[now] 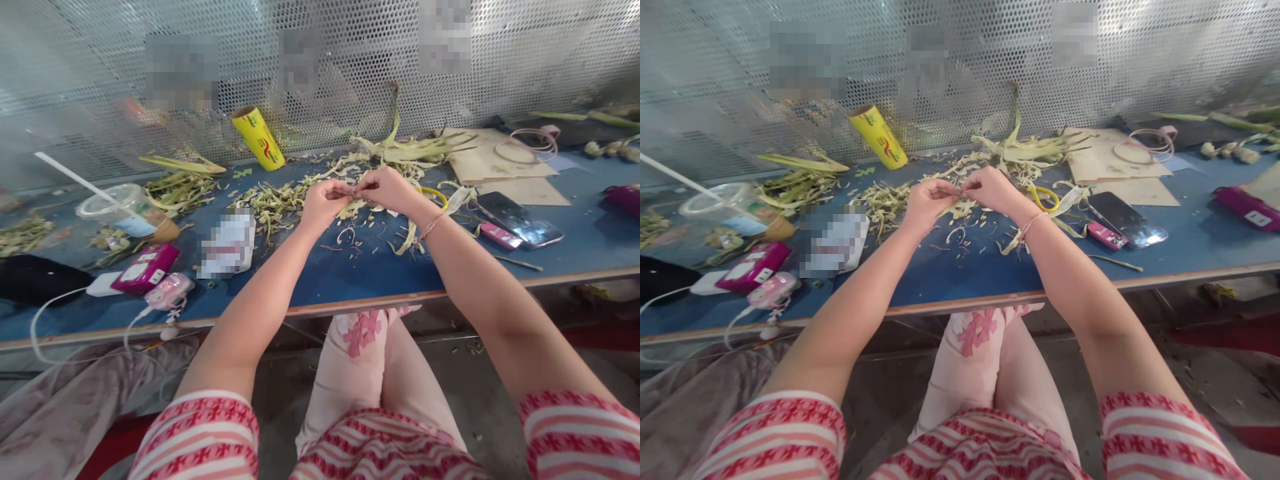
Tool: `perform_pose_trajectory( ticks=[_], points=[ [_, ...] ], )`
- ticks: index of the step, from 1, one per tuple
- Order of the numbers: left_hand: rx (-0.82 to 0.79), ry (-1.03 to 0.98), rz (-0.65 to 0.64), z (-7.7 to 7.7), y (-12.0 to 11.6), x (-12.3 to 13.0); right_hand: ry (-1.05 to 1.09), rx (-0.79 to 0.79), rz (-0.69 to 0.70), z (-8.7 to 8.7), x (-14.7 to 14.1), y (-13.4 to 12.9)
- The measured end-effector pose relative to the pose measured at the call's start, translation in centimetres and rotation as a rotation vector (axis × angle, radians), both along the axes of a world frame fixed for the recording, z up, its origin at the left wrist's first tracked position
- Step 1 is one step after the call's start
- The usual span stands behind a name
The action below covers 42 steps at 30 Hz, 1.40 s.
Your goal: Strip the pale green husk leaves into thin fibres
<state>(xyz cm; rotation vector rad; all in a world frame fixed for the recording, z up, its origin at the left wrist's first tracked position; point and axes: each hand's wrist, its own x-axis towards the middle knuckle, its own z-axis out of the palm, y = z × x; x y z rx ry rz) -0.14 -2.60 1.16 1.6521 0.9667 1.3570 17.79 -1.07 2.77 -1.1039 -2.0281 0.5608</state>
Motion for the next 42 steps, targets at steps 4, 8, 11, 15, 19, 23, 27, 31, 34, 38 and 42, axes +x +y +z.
perform_pose_trajectory(
  ticks=[4, 8, 11, 15, 19, 23, 27, 31, 34, 38, 42],
  points=[
    [0.012, 0.047, 0.057, 0.4, -0.2, -0.1, -0.006, 0.026, 0.016, 0.1, -0.1, -0.1],
    [0.021, 0.043, 0.043, 0.5, -0.1, -0.2, -0.041, 0.088, 0.039, -0.2, -0.2, 0.1],
    [0.018, 0.039, 0.039, 0.4, 0.0, -0.1, -0.067, 0.135, 0.047, -0.5, -0.2, 0.5],
    [0.011, 0.032, 0.048, 0.4, 0.2, -0.1, -0.095, 0.163, 0.084, -0.5, -0.1, 0.7],
    [-0.016, 0.004, 0.032, 0.4, 0.3, -0.4, -0.108, 0.17, 0.12, -0.2, -0.1, 0.4],
    [-0.124, -0.055, -0.039, 0.3, 0.5, -0.6, -0.097, 0.12, 0.155, 0.0, 0.2, 0.0],
    [-0.157, -0.041, -0.092, 0.0, 0.8, -0.7, -0.077, 0.048, 0.208, -0.2, 0.5, 0.1],
    [-0.157, -0.042, -0.138, -0.1, 0.9, -0.8, -0.049, -0.031, 0.281, -0.4, 0.7, 0.2],
    [-0.192, -0.07, -0.177, 0.1, 0.7, -0.7, -0.056, 0.002, 0.282, -0.2, 0.6, -0.1],
    [-0.249, -0.139, -0.172, 0.3, 0.3, -0.2, -0.141, 0.136, 0.204, 0.0, 0.2, -0.5],
    [-0.251, -0.2, -0.117, 0.4, 0.0, 0.3, -0.215, 0.295, 0.166, -0.1, -0.4, -0.8]
  ],
)
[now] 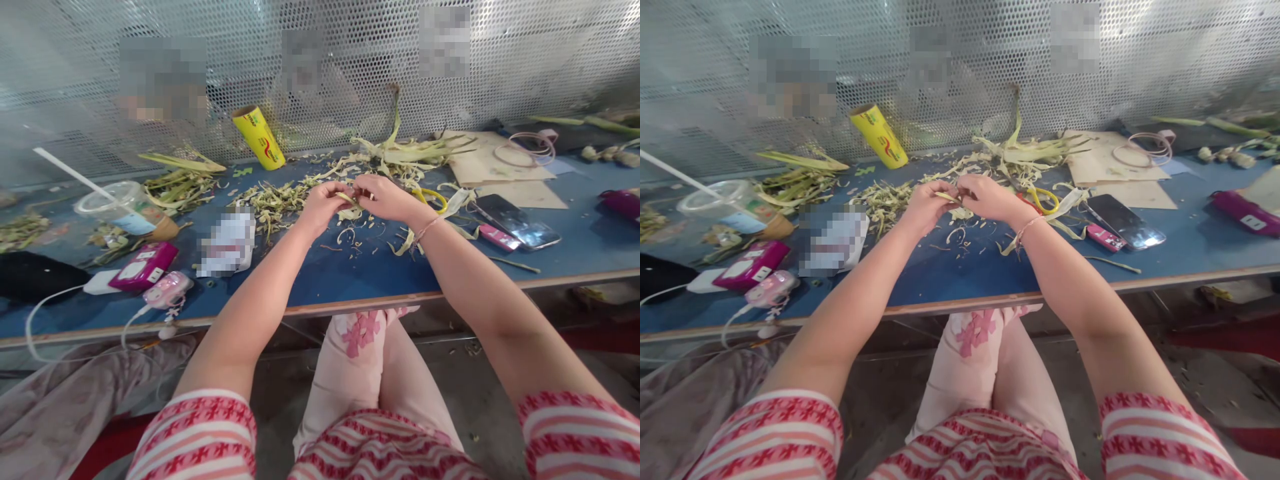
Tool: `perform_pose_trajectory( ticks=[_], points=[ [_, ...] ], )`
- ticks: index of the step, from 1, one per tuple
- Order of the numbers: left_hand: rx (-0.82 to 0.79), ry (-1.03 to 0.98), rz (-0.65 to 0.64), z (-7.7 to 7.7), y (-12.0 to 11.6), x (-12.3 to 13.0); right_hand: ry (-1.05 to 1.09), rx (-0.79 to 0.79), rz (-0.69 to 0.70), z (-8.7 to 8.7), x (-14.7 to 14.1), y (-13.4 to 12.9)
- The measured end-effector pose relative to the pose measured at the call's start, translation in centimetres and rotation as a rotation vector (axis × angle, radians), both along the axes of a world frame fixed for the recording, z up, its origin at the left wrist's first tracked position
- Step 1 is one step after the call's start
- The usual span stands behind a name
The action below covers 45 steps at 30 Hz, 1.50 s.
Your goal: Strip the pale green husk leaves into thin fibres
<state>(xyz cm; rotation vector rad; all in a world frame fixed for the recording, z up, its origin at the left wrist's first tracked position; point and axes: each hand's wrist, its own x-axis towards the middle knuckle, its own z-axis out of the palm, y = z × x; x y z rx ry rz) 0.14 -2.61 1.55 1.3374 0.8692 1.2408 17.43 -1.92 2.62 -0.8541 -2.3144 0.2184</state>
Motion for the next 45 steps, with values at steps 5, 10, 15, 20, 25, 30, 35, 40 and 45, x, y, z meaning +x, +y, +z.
perform_pose_trajectory(
  ticks=[5, 10, 15, 20, 25, 30, 35, 40, 45],
  points=[
    [0.014, -0.083, 0.017, -0.1, -0.1, 0.2, -0.12, 0.121, -0.063, 0.4, -0.3, -0.9],
    [0.003, -0.116, 0.072, -0.3, 0.3, 0.2, -0.307, 0.141, -0.229, 1.2, -0.6, -2.1],
    [-0.003, -0.142, 0.082, -0.3, 0.3, 0.2, -0.374, 0.21, -0.295, 1.6, -0.8, -2.6],
    [0.003, -0.167, 0.089, -0.4, 0.3, 0.2, -0.301, 0.103, -0.284, 1.4, -0.9, -2.3],
    [0.002, -0.191, 0.12, -0.4, 0.3, 0.2, -0.149, -0.101, -0.173, 1.2, -1.2, -1.9],
    [0.027, -0.197, 0.177, -0.3, 0.4, 0.6, -0.01, -0.259, -0.089, 1.3, -1.4, -1.6],
    [0.047, -0.191, 0.157, -0.4, 0.6, 0.6, 0.018, -0.288, -0.053, 1.4, -1.7, -1.9],
    [0.051, -0.183, 0.152, -0.4, 0.7, 0.4, 0.023, -0.32, -0.007, 1.2, -1.7, -2.0],
    [0.048, -0.16, 0.15, -0.6, 0.8, 0.5, -0.024, -0.354, 0.024, 1.1, -1.5, -1.5]
  ],
)
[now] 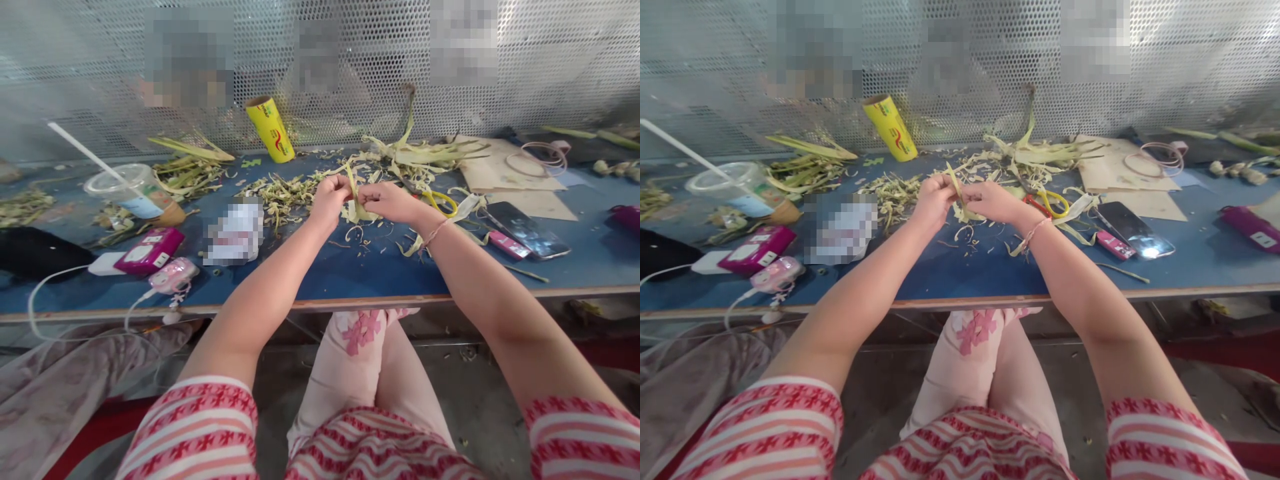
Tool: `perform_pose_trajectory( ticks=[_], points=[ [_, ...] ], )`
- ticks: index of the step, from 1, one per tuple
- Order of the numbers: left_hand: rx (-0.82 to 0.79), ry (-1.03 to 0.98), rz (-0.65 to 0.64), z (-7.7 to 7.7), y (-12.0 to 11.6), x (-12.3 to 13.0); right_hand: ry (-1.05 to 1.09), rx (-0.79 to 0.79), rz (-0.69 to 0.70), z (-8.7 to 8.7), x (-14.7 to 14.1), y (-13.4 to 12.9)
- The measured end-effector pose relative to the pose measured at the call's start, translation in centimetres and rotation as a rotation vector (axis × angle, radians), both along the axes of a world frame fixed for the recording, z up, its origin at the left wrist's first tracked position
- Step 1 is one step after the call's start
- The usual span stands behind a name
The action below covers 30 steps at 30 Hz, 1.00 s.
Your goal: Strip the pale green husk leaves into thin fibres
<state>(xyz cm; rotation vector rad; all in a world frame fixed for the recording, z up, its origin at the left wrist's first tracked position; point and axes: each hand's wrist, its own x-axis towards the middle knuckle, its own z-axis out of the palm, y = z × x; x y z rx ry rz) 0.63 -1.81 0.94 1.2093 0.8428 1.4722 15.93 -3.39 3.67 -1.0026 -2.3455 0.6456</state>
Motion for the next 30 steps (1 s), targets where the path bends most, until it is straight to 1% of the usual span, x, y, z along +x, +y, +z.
perform_pose_trajectory(
  ticks=[5, 10, 13, 15, 16, 17, 19, 21, 23, 25, 27, 30],
  points=[
    [-0.011, 0.01, -0.006, -0.1, 0.0, 0.0, -0.012, -0.021, 0.028, -0.2, 0.1, 0.2],
    [-0.025, 0.02, -0.019, -0.2, -0.1, 0.1, -0.019, -0.03, 0.068, 0.6, 0.5, -0.6],
    [-0.02, 0.022, -0.025, -0.1, 0.0, -0.2, -0.003, -0.044, 0.048, 0.7, 0.4, -1.0],
    [0.004, 0.013, 0.01, 0.3, 0.3, -0.6, 0.035, -0.07, 0.01, 0.2, -0.2, -1.2],
    [0.022, 0.008, 0.049, 0.5, 0.4, -0.9, 0.064, -0.105, -0.009, -0.1, -0.7, -1.2],
    [0.058, 0.004, 0.088, 0.7, 0.5, -1.2, 0.112, -0.183, -0.028, -0.5, -1.2, -1.3],
    [0.109, 0.01, 0.105, 1.2, 0.4, -1.5, 0.293, -0.391, -0.089, -1.2, -2.4, -1.4],
    [0.129, 0.013, 0.065, 1.7, 0.0, -1.6, 0.491, -0.595, -0.125, -1.5, -3.2, -1.3],
    [0.142, 0.01, 0.012, 2.0, -0.6, -1.5, 0.708, -0.728, -0.151, -1.2, -3.3, -1.2],
    [0.146, -0.003, -0.031, 2.3, -1.2, -1.3, 0.904, -0.798, -0.154, -0.7, -2.8, -0.9],
    [0.123, -0.016, -0.059, 2.5, -1.6, -1.1, 1.033, -0.812, -0.171, -0.2, -2.0, -0.6],
    [0.023, -0.021, -0.068, 2.4, -1.8, -0.6, 1.103, -0.709, -0.238, 0.0, -1.1, 0.0]
  ],
)
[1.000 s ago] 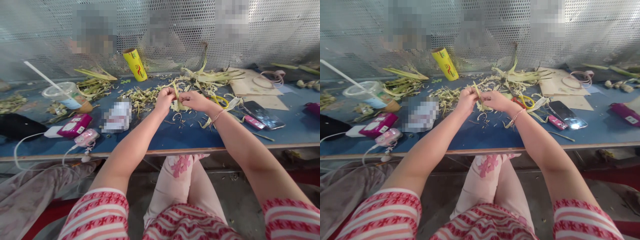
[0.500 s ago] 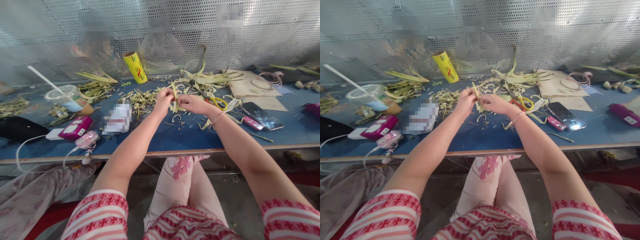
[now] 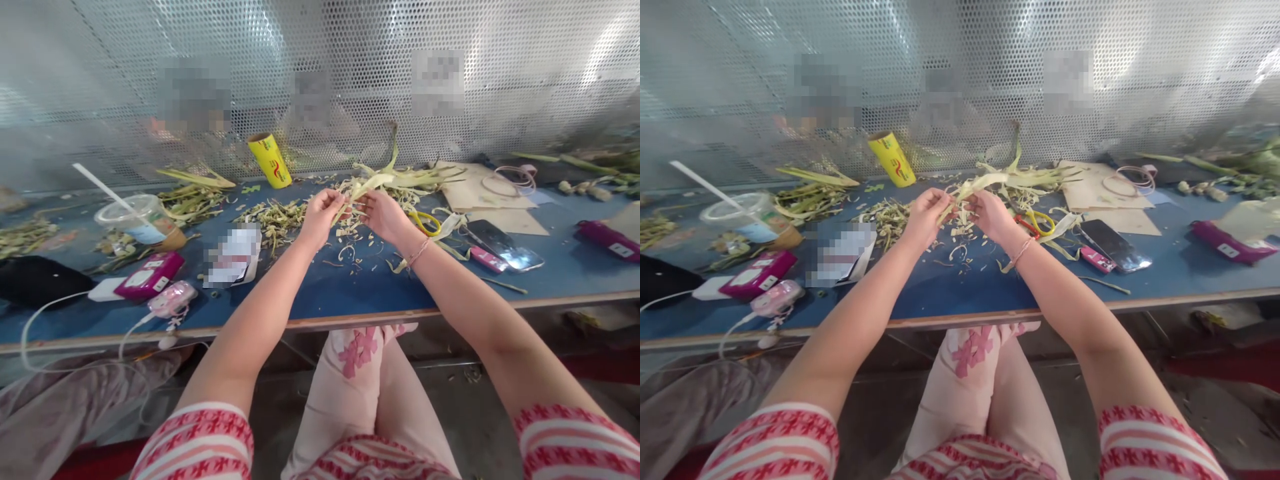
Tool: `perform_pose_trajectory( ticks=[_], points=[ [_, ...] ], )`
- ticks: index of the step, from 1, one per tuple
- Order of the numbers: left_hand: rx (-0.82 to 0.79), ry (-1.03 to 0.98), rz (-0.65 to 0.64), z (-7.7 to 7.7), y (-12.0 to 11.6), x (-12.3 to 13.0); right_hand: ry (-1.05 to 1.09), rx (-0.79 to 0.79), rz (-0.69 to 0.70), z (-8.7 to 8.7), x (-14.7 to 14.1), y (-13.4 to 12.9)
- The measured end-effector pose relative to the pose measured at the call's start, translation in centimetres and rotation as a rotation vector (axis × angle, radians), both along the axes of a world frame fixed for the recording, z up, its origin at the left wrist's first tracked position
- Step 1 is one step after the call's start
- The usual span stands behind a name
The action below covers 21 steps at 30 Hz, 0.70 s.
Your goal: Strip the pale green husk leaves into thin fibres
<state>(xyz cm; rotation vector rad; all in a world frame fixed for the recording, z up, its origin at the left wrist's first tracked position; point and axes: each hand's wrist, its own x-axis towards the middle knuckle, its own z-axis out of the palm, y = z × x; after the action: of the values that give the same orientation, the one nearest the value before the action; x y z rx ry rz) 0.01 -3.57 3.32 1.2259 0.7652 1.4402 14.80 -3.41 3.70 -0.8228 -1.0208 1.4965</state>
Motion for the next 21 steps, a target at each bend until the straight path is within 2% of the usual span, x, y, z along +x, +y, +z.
perform_pose_trajectory(
  ticks=[3, 10, 14, 19, 21],
  points=[
    [-0.113, -0.008, -0.024, -0.5, 0.1, 0.5, -0.028, 0.065, -0.085, -0.3, 0.2, 0.4],
    [-0.301, -0.013, -0.195, -1.3, 0.4, 0.7, -0.148, 0.101, -0.054, -0.9, 0.8, 1.2],
    [-0.354, 0.015, -0.214, -1.2, 0.3, 0.6, -0.17, 0.087, -0.075, -1.2, 1.3, 1.5],
    [-0.391, -0.024, -0.199, -1.2, 0.6, 0.5, -0.155, 0.036, -0.262, -1.1, 1.7, 2.2],
    [-0.403, -0.061, -0.164, -1.4, 1.0, 0.4, -0.229, 0.053, -0.344, -0.6, 2.6, 2.5]
  ],
)
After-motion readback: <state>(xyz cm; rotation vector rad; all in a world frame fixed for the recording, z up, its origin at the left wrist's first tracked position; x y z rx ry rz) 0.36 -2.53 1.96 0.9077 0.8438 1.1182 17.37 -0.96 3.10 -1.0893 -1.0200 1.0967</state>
